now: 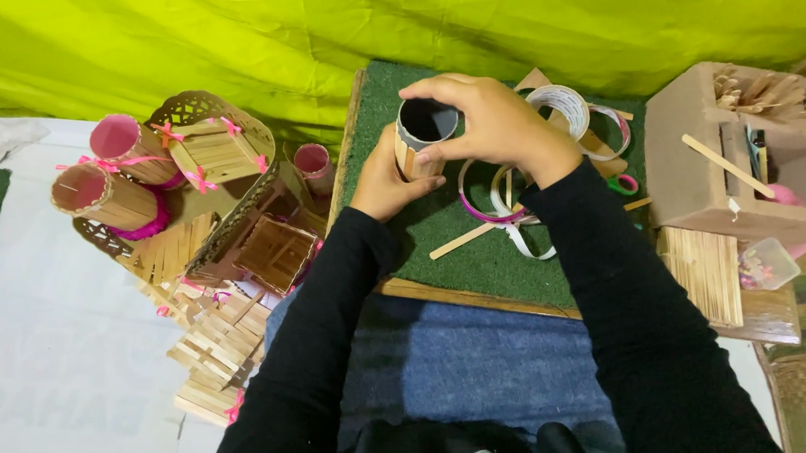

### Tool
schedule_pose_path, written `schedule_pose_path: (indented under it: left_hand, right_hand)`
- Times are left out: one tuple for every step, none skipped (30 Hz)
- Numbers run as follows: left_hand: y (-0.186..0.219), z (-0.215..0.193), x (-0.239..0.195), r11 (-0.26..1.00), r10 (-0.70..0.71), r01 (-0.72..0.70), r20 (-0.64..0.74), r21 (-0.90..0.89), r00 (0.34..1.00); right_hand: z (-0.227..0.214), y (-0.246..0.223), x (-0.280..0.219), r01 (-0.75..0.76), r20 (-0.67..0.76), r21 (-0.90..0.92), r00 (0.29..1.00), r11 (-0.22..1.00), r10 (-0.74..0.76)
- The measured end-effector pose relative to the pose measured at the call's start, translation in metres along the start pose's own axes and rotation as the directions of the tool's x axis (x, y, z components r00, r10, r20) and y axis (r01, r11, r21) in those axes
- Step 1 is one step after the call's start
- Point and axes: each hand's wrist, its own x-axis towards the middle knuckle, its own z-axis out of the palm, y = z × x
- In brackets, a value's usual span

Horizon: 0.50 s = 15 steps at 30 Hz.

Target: The person is decorating a cylindrical craft object made of popsicle sticks by applying double-sided tape and then wrapping a pink ribbon around it.

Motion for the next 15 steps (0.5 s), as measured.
schedule_pose_path:
  left_hand:
    - [0.001, 0.002, 0.001, 1.0, 0.0, 0.0, -0.003, 0.001, 1.0]
    - [0.002, 0.004, 0.002, 0.991, -0.115, 0.117, -0.037, 0.058, 0.993]
    - [0.003, 0.007, 0.003, 0.966, -0.227, 0.234, -0.075, 0.109, 0.971]
    - [0.0, 0.007, 0.003, 0.966, -0.229, 0.236, -0.075, 0.108, 0.971]
    - [-0.002, 0.006, 0.003, 0.969, -0.217, 0.224, -0.074, 0.1, 0.973]
    - [-0.005, 0.006, 0.003, 0.973, -0.206, 0.212, -0.073, 0.092, 0.976]
    - [-0.002, 0.005, 0.004, 0.974, -0.203, 0.209, -0.075, 0.092, 0.976]
    - [0.0, 0.005, 0.005, 0.973, -0.2, 0.207, -0.078, 0.1, 0.977]
    - [0.002, 0.007, 0.004, 0.972, -0.202, 0.21, -0.077, 0.106, 0.976]
    - [0.001, 0.006, 0.002, 0.972, -0.204, 0.211, -0.076, 0.104, 0.976]
    - [0.0, 0.006, 0.003, 0.972, -0.201, 0.209, -0.078, 0.107, 0.976]
    - [0.0, 0.006, 0.003, 0.972, -0.199, 0.207, -0.08, 0.109, 0.977]
    - [0.0, 0.006, 0.003, 0.973, -0.198, 0.206, -0.079, 0.108, 0.977]
    - [-0.001, 0.006, 0.003, 0.972, -0.207, 0.214, -0.078, 0.1, 0.975]
    - [-0.001, 0.006, 0.002, 0.97, -0.215, 0.222, -0.08, 0.094, 0.973]
  right_hand:
    - [0.004, 0.007, -0.001, 0.002, 0.001, 0.001, 1.0, 1.0, -0.002]
    - [0.007, 0.015, -0.001, 0.006, 0.003, -0.025, 1.0, 1.0, -0.006]
    - [0.01, 0.022, -0.003, 0.006, 0.005, -0.05, 1.0, 0.999, -0.006]
    - [0.009, 0.021, -0.002, 0.005, 0.006, -0.048, 1.0, 0.999, -0.004]
    - [0.007, 0.021, -0.001, 0.001, -0.019, -0.102, 1.0, 0.995, -0.003]
    - [0.006, 0.02, 0.0, -0.005, -0.044, -0.156, 0.999, 0.988, -0.002]
    - [-0.001, 0.013, 0.0, -0.002, -0.045, -0.158, 0.999, 0.987, -0.005]
    - [-0.007, 0.007, -0.001, -0.007, -0.062, -0.154, 0.998, 0.988, -0.002]
    - [-0.012, 0.0, -0.003, -0.017, -0.078, -0.147, 0.997, 0.989, 0.006]
    - [-0.012, -0.001, -0.002, -0.019, -0.077, -0.147, 0.997, 0.989, 0.008]
    - [-0.013, -0.002, 0.0, -0.004, -0.087, -0.166, 0.996, 0.986, -0.011]
    - [-0.014, -0.002, 0.002, 0.012, -0.096, -0.185, 0.995, 0.983, -0.03]
    - [-0.013, -0.004, 0.002, 0.011, -0.096, -0.187, 0.995, 0.982, -0.03]
    - [-0.012, -0.005, 0.001, 0.004, -0.097, -0.198, 0.995, 0.98, -0.024]
    - [-0.011, -0.007, 0.002, 0.0, -0.097, -0.209, 0.995, 0.978, -0.021]
